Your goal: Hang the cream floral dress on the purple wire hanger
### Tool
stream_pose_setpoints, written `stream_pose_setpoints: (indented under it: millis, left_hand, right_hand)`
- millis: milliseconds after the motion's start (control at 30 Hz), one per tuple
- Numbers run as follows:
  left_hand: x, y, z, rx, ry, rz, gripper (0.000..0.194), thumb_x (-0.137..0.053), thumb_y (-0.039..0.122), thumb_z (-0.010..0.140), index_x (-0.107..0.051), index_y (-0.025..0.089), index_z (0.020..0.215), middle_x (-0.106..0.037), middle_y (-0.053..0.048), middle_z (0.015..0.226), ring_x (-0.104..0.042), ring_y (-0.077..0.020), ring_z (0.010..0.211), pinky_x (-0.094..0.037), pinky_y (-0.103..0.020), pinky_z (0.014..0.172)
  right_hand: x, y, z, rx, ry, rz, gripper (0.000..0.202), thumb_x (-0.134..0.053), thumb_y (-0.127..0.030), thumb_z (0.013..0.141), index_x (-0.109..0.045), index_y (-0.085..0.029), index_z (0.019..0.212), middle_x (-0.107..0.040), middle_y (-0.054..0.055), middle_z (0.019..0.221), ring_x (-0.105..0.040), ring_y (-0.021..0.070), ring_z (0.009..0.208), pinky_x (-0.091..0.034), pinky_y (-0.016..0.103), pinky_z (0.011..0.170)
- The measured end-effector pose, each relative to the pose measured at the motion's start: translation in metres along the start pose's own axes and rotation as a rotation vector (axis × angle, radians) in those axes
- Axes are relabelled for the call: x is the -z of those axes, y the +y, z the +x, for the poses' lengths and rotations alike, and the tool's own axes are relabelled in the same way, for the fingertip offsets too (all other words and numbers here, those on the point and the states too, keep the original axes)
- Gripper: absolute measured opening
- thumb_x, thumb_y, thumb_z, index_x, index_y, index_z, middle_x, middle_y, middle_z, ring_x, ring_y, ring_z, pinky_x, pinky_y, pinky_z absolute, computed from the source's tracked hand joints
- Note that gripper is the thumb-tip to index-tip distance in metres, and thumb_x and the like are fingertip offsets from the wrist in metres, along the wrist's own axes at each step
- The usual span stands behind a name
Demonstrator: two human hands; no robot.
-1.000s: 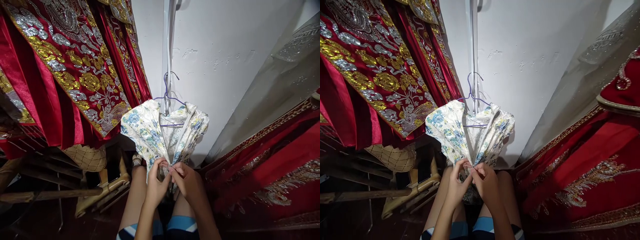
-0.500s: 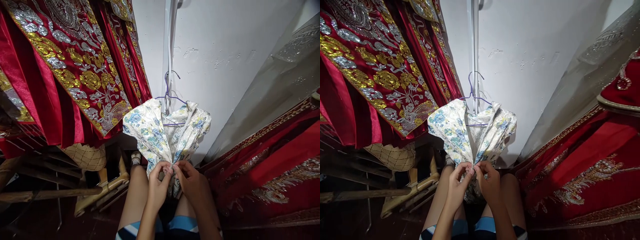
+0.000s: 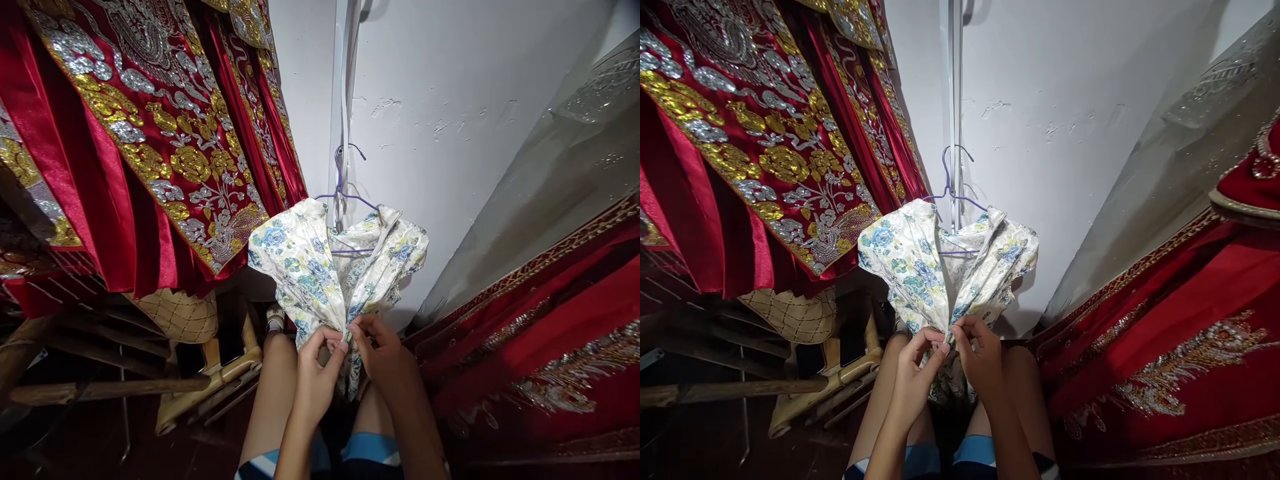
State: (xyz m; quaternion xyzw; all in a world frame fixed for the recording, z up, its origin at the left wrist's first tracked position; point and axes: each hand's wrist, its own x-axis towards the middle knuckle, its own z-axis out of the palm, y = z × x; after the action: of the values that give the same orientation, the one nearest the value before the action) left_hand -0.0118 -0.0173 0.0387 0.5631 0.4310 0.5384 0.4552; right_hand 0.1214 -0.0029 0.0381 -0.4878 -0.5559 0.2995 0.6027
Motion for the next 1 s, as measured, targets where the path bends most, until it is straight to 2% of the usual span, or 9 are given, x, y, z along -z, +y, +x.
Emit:
stream_pose_setpoints:
  millis: [200,533,700,867,1000]
  left_hand:
    - [0.005,0.003,0.0,-0.008,-0.006,0.028,0.014,-0.062,0.032,0.092,-0.062,0.018,0.088,-0.054,0.0,0.079,-0.049,-0.0166,0.08,-0.04,-0.026,0.074]
    - [0.007,0.011,-0.003,0.048,-0.033,0.068,0.018,-0.061,0.035,0.091,-0.061,0.018,0.087,-0.05,0.0,0.076,-0.047,-0.0163,0.077,-0.038,-0.026,0.072]
    - [0.007,0.014,-0.002,0.047,-0.046,0.069,0.019,-0.061,0.036,0.091,-0.061,0.018,0.086,-0.052,0.0,0.077,-0.049,-0.0164,0.078,-0.04,-0.026,0.072]
    - [0.007,0.014,-0.004,0.039,-0.049,0.08,0.018,-0.061,0.035,0.091,-0.062,0.018,0.088,-0.053,-0.001,0.078,-0.05,-0.0166,0.079,-0.04,-0.026,0.073]
    - [0.007,0.017,-0.005,0.041,-0.045,0.085,0.019,-0.062,0.036,0.09,-0.063,0.017,0.087,-0.053,-0.001,0.076,-0.05,-0.017,0.077,-0.041,-0.026,0.072]
  right_hand:
    - [-0.005,0.011,0.013,0.039,-0.027,0.098,0.013,-0.064,-0.034,0.091,-0.063,-0.022,0.085,-0.057,-0.003,0.063,-0.051,0.0135,0.055,-0.042,0.026,0.055]
    - [-0.004,0.005,0.033,0.136,0.016,0.066,0.01,-0.065,-0.031,0.09,-0.065,-0.022,0.084,-0.05,-0.007,0.056,-0.05,0.0118,0.049,-0.039,0.025,0.052]
    - [-0.006,0.004,0.041,0.141,0.052,0.007,0.013,-0.066,-0.034,0.089,-0.066,-0.022,0.084,-0.046,-0.008,0.05,-0.044,0.0116,0.045,-0.035,0.025,0.049]
    - [-0.004,-0.004,0.055,0.118,0.05,-0.055,0.017,-0.063,-0.038,0.089,-0.064,-0.022,0.081,-0.033,-0.01,0.046,-0.032,0.0116,0.042,-0.026,0.025,0.045]
    - [-0.004,-0.005,0.069,0.165,0.056,-0.07,0.017,-0.062,-0.038,0.09,-0.064,-0.023,0.082,-0.039,-0.007,0.051,-0.034,0.012,0.046,-0.028,0.026,0.048]
